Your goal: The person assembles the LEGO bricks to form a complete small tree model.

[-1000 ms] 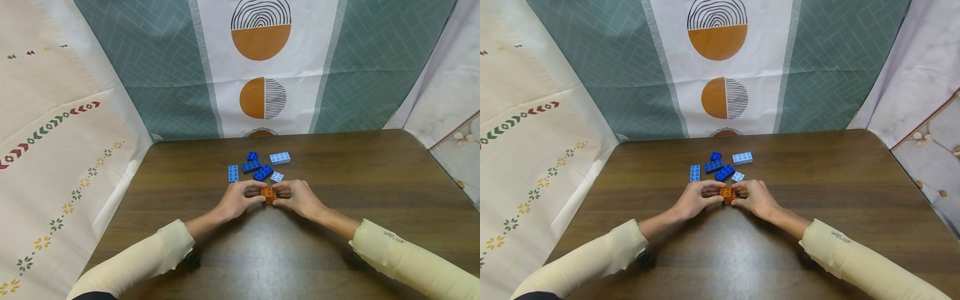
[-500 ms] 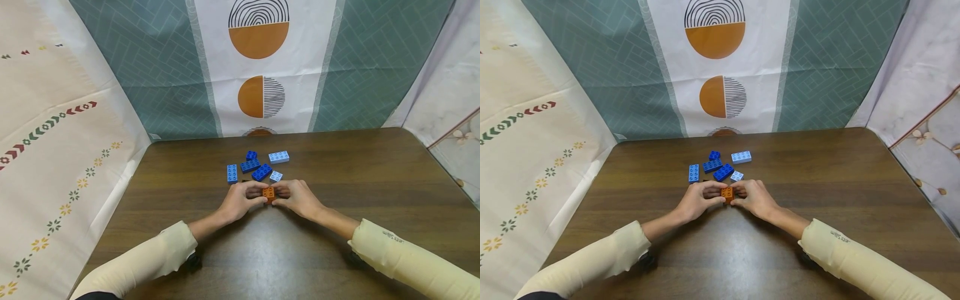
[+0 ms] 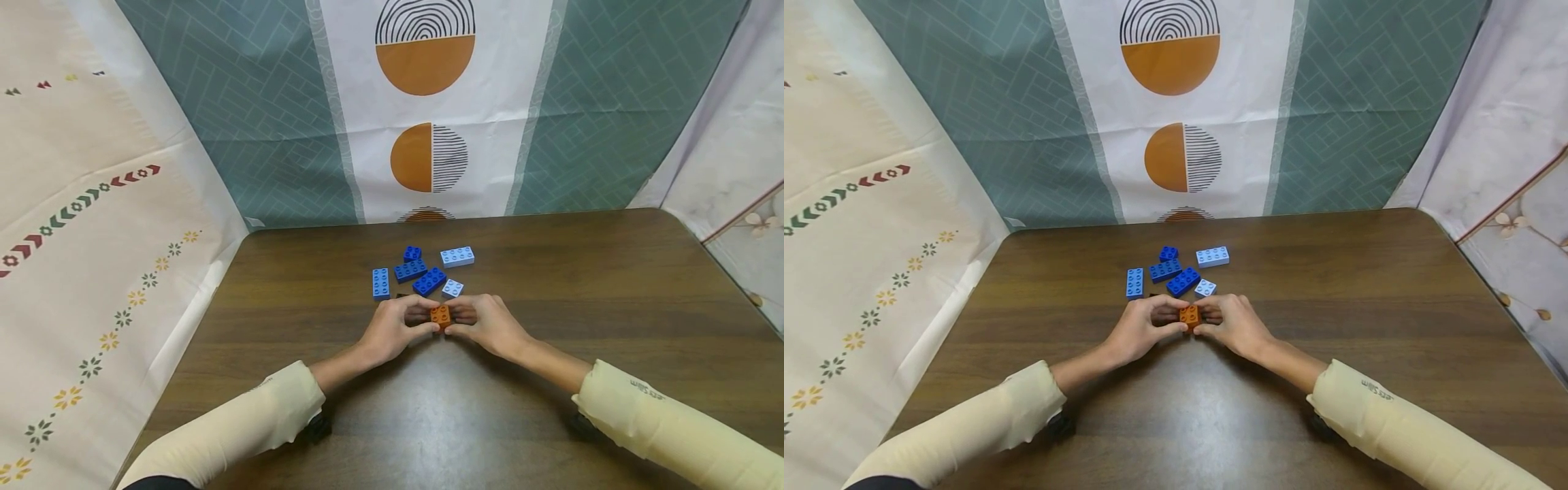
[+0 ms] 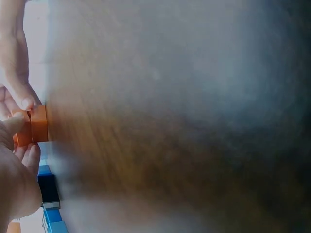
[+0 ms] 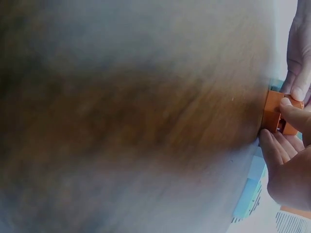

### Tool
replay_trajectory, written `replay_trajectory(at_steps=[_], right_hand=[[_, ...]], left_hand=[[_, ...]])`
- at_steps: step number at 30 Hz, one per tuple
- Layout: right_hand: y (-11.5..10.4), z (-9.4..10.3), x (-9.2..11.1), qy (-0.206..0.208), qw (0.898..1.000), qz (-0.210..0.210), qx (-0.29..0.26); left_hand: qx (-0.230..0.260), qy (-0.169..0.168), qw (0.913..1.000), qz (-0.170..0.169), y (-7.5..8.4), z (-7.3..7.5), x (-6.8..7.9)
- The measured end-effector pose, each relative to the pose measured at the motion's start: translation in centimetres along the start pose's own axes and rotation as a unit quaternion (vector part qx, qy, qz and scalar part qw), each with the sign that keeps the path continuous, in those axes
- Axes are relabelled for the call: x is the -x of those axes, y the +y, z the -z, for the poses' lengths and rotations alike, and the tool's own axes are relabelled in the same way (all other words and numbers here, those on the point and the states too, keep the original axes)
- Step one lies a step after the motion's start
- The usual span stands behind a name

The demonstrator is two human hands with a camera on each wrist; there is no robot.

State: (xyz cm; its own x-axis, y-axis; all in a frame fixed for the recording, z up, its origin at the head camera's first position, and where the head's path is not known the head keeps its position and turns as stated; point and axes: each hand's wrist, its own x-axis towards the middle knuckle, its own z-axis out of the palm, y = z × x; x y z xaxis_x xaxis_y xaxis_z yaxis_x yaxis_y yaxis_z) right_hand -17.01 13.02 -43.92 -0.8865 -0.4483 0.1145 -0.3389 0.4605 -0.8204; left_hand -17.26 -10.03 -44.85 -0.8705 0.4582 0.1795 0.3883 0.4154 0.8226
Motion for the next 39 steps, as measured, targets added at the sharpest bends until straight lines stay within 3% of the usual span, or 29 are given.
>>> replay_trajectory(at_steps=[12,19,27,39], right_hand=[[-0.04,0.02,-0.07,-0.012,1.0,-0.007,-0.018],[0.04,0.19,0.11,-0.022,0.999,-0.005,-0.038],[-0.19,0.35,-0.04,0.003,1.0,0.031,0.001],[0.03,0.84,-0.35,0.0,1.0,0.009,-0.028]], left_hand=[[-0.045,-0.007,0.9987,-0.023,0.14,0.23,-0.05],[-0.044,-0.009,0.9985,-0.032,0.04,0.29,-0.11],[-0.042,-0.015,0.9985,-0.033,0.06,0.32,-0.21],[-0.035,-0.009,0.9986,-0.038,0.08,0.13,-0.56]])
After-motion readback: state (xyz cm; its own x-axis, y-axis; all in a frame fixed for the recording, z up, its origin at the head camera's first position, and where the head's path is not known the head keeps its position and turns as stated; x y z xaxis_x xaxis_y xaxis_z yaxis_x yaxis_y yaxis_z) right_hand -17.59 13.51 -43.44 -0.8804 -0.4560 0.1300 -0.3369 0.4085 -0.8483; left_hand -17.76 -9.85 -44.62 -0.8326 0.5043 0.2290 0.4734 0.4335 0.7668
